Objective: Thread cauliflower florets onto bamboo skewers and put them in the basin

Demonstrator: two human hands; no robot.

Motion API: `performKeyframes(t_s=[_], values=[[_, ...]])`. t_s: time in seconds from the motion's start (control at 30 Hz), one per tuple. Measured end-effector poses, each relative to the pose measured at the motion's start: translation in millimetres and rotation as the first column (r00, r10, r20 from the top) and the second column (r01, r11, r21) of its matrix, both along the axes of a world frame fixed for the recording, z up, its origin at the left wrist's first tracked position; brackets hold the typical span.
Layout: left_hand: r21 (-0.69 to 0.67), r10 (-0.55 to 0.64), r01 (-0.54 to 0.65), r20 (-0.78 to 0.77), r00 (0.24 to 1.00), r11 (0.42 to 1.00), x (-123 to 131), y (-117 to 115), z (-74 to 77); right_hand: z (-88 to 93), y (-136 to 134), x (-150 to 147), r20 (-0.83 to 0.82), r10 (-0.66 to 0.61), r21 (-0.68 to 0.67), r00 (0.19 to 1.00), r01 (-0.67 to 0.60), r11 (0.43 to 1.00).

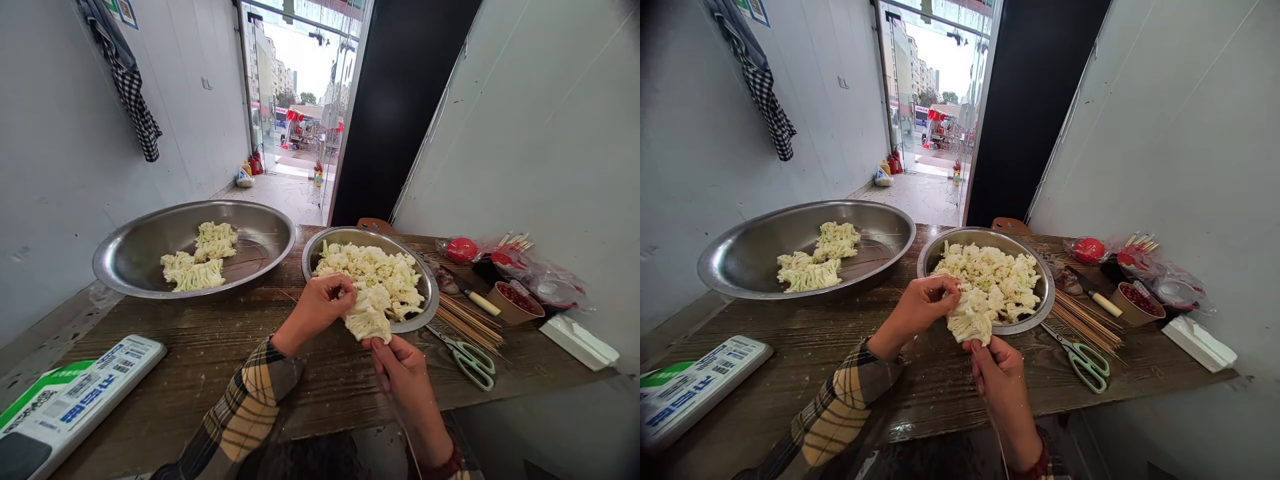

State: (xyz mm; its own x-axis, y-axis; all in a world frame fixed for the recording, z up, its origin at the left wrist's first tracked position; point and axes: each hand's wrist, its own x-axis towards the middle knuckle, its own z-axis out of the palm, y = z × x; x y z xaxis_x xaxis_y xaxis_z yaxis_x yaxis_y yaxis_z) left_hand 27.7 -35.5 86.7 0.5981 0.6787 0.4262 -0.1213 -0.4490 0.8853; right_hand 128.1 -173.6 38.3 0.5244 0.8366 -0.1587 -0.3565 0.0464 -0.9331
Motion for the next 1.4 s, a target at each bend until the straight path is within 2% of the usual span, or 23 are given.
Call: performKeyframes(t_s=[0.07,0.13,0.2,0.27,0.43,0.67,0.77,0.87,0.97,1.07,1.2,1.4], values=[[-0.061,-0.02,0.02,-0.002,1.0,0.998,0,-1,1.3,2.6,1,3,-0.053,0.016,0.028,0.998,-0.015,1.0],[-0.177,-0.063,0.071,0.053,0.997,0.982,0,-2,2.2,4.9,1,6,-0.131,0.034,0.074,0.991,-0.025,0.997],[-0.32,-0.101,0.155,0.178,0.979,0.935,0,-2,1.3,6.2,0,8,-0.209,0.063,0.124,0.976,-0.037,0.992],[-0.432,-0.089,0.218,0.299,0.95,0.875,2,-2,-1.4,5.5,0,8,-0.258,0.092,0.152,0.962,-0.054,0.987],[-0.577,-0.045,0.248,0.343,0.938,0.778,6,-4,-8.5,-3.1,5,-2,-0.254,0.109,0.149,0.961,-0.073,0.986],[-0.545,-0.149,0.308,0.315,0.937,0.78,5,-9,-5.9,-11.6,14,-12,-0.144,0.097,0.138,0.985,-0.077,0.987],[-0.578,-0.099,0.278,0.322,0.941,0.768,7,-9,-5.9,-13.0,15,-13,-0.084,0.08,0.107,0.993,-0.071,0.992],[-0.589,-0.028,0.217,0.313,0.95,0.778,8,-9,-7.4,-16.3,13,-13,0.043,0.063,0.08,0.997,-0.067,0.995],[-0.598,0.044,0.154,0.303,0.952,0.787,9,-8,-8.1,-19.6,10,-12,0.201,0.059,0.041,0.978,-0.069,0.997],[-0.59,0.066,0.13,0.298,0.952,0.797,10,-8,-8.1,-19.2,10,-13,0.291,0.066,0.032,0.954,-0.079,0.996],[-0.586,0.092,0.118,0.315,0.945,0.802,11,-10,-8.6,-14.6,13,-18,0.307,0.061,0.042,0.95,-0.078,0.996],[-0.587,0.078,0.131,0.318,0.945,0.799,13,-16,-7.5,-17.5,17,-23,0.294,-0.04,0.087,0.955,0.015,0.996]])
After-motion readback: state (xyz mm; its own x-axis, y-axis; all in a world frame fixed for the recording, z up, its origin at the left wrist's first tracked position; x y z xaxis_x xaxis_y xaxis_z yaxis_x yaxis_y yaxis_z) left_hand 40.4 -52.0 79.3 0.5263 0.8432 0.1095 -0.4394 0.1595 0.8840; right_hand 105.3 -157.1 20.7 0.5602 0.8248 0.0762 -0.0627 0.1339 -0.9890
